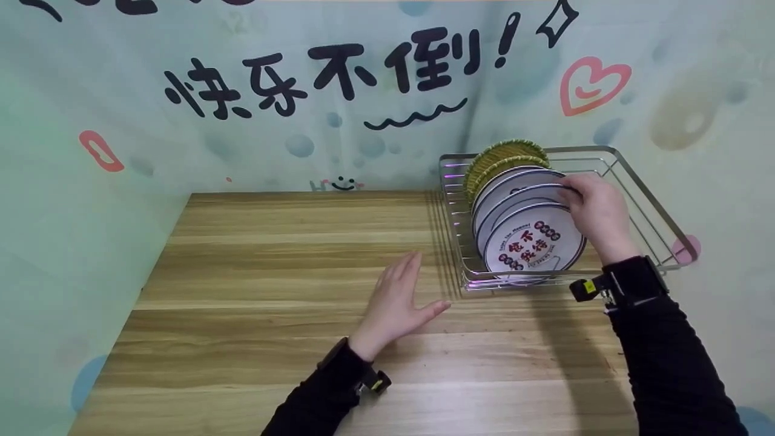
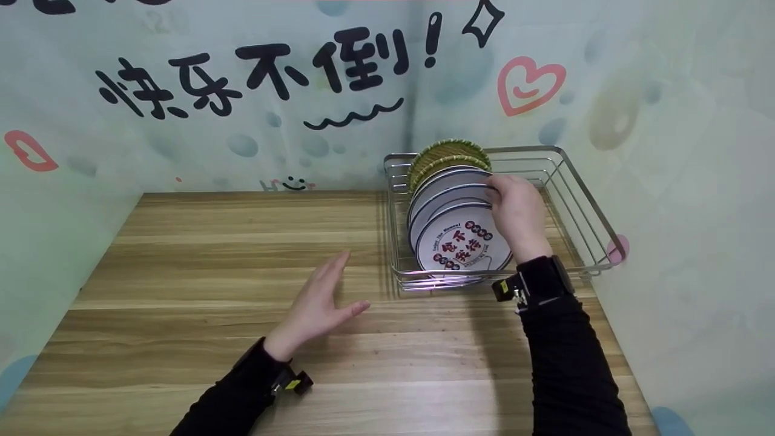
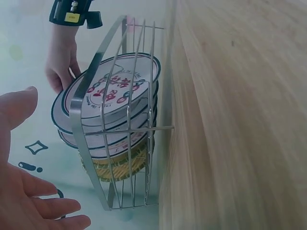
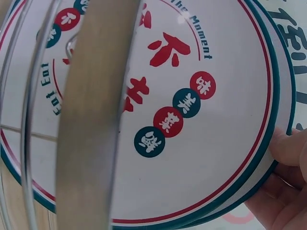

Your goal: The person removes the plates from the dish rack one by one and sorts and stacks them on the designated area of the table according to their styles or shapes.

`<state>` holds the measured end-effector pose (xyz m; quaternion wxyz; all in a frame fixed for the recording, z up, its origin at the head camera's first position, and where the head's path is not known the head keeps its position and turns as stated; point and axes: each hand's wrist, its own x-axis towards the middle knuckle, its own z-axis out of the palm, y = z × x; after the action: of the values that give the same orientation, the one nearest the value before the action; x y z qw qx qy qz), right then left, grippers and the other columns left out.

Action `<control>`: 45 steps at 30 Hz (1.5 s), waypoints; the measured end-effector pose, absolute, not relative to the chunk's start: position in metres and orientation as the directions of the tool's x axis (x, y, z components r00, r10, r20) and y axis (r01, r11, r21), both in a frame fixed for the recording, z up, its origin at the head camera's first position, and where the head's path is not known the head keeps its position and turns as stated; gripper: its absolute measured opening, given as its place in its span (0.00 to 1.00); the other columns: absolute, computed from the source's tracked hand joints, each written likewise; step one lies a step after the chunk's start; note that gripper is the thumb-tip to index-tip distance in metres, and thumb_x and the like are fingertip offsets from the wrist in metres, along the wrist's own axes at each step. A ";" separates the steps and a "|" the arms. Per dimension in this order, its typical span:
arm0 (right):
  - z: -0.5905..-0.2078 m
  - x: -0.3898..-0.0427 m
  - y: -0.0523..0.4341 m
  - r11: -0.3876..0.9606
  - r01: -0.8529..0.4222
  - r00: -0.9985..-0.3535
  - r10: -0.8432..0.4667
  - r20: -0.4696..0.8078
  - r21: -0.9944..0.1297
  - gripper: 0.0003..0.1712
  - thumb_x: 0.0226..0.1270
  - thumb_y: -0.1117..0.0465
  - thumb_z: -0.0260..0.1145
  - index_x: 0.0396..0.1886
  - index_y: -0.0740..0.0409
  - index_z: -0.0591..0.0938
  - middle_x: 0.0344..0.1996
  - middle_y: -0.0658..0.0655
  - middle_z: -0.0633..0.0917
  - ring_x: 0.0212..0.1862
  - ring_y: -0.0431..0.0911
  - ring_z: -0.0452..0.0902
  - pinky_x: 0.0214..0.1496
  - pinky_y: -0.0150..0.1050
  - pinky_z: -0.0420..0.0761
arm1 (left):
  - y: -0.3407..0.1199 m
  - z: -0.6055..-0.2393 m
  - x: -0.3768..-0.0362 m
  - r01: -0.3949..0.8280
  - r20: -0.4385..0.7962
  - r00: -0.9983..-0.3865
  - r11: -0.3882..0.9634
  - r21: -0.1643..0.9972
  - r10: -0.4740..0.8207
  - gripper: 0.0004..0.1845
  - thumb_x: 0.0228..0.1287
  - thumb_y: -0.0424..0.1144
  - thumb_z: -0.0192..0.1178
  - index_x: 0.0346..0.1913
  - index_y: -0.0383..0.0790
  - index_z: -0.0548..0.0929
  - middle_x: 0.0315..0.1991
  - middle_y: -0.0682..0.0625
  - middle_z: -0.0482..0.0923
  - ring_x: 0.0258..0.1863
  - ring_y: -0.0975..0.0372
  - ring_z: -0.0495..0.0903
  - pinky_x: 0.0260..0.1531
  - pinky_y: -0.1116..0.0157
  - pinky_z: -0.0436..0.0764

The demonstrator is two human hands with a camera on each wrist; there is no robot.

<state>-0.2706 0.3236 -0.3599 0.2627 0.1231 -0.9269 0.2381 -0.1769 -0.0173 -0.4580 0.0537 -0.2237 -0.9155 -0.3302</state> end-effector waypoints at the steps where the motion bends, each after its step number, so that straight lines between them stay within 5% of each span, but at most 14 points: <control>1: -0.360 -0.270 0.324 0.856 -0.354 -0.830 -0.102 0.548 -0.377 0.07 0.67 0.69 0.66 0.43 0.67 0.84 0.41 0.70 0.84 0.46 0.64 0.78 0.52 0.59 0.74 | -0.016 -0.457 -0.177 0.446 0.248 -0.894 0.680 0.582 0.373 0.55 0.59 0.66 0.62 0.76 0.32 0.54 0.75 0.38 0.54 0.73 0.44 0.56 0.73 0.48 0.48; 45: -0.322 -0.263 0.295 0.824 -0.437 -0.620 0.013 0.784 -0.360 0.08 0.70 0.65 0.65 0.42 0.65 0.87 0.40 0.63 0.87 0.44 0.58 0.81 0.47 0.53 0.77 | 0.008 -0.439 -0.196 0.490 0.389 -0.872 0.556 0.672 0.298 0.48 0.63 0.58 0.63 0.75 0.32 0.57 0.74 0.39 0.59 0.71 0.47 0.61 0.72 0.54 0.58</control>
<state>-0.2626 0.2949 -0.3218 0.4178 0.1234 -0.8588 0.2696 -0.1958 0.0079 -0.4386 0.1159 -0.2253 -0.8743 -0.4141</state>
